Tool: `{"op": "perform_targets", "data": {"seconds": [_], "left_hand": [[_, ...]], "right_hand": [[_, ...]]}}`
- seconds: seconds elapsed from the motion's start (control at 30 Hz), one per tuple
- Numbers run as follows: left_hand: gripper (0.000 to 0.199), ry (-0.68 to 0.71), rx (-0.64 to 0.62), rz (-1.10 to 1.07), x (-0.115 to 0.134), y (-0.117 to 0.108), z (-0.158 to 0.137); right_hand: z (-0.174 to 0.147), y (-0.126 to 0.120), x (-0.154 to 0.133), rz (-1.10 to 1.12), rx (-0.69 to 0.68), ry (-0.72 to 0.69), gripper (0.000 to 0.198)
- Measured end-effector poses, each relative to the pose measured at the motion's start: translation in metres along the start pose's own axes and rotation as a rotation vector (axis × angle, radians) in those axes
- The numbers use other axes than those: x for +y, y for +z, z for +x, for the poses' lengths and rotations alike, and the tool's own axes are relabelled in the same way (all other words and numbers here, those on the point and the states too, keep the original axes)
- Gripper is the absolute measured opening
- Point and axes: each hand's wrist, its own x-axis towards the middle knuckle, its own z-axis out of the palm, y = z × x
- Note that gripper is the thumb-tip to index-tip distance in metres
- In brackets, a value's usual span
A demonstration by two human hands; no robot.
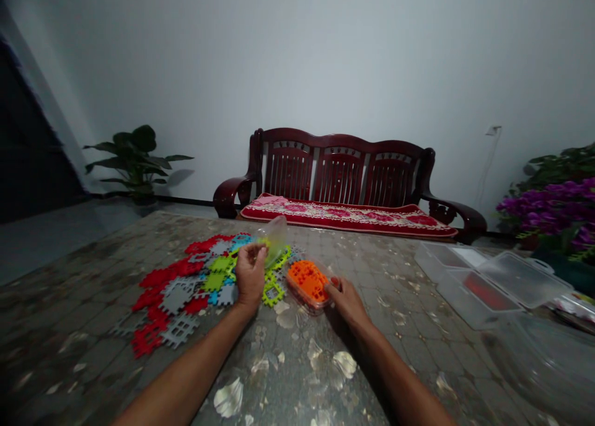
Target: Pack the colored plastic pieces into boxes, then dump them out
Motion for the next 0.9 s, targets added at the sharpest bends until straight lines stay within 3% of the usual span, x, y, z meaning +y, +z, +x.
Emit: {"op": "perform_targets", "data": {"seconds": [0.2,0.33,0.57,0.67,0.77,0.9], "left_hand": [[0.017,-0.02,0.085,0.002,-0.003,-0.013,0.014],[0.015,0.017,0.016,0.041,0.002,-0.02,0.007],[0.011,0.057,-0.064,0.103,0.005,-0.026,-0.005],[0.01,0.07,-0.087,0.121,0.005,-0.027,-0.007],[0.008,0.079,-0.113,0.133,0.005,-0.028,-0.009],[0.007,0.092,-0.135,0.139,0.006,-0.029,-0.012]], "right_hand": [[-0.005,0.009,-0.018,0.043,0.078,-0.032,0.032],[-0.01,0.02,-0.024,0.128,0.174,-0.08,0.029],[-0.003,0.036,-0.037,0.228,0.199,0.03,0.029],[0.005,0.041,-0.046,0.165,0.289,-0.089,0.035],[0.013,0.047,-0.054,0.112,0.364,-0.295,0.039],[0.014,0.053,-0.06,-0.123,0.383,-0.619,0.025]]}}
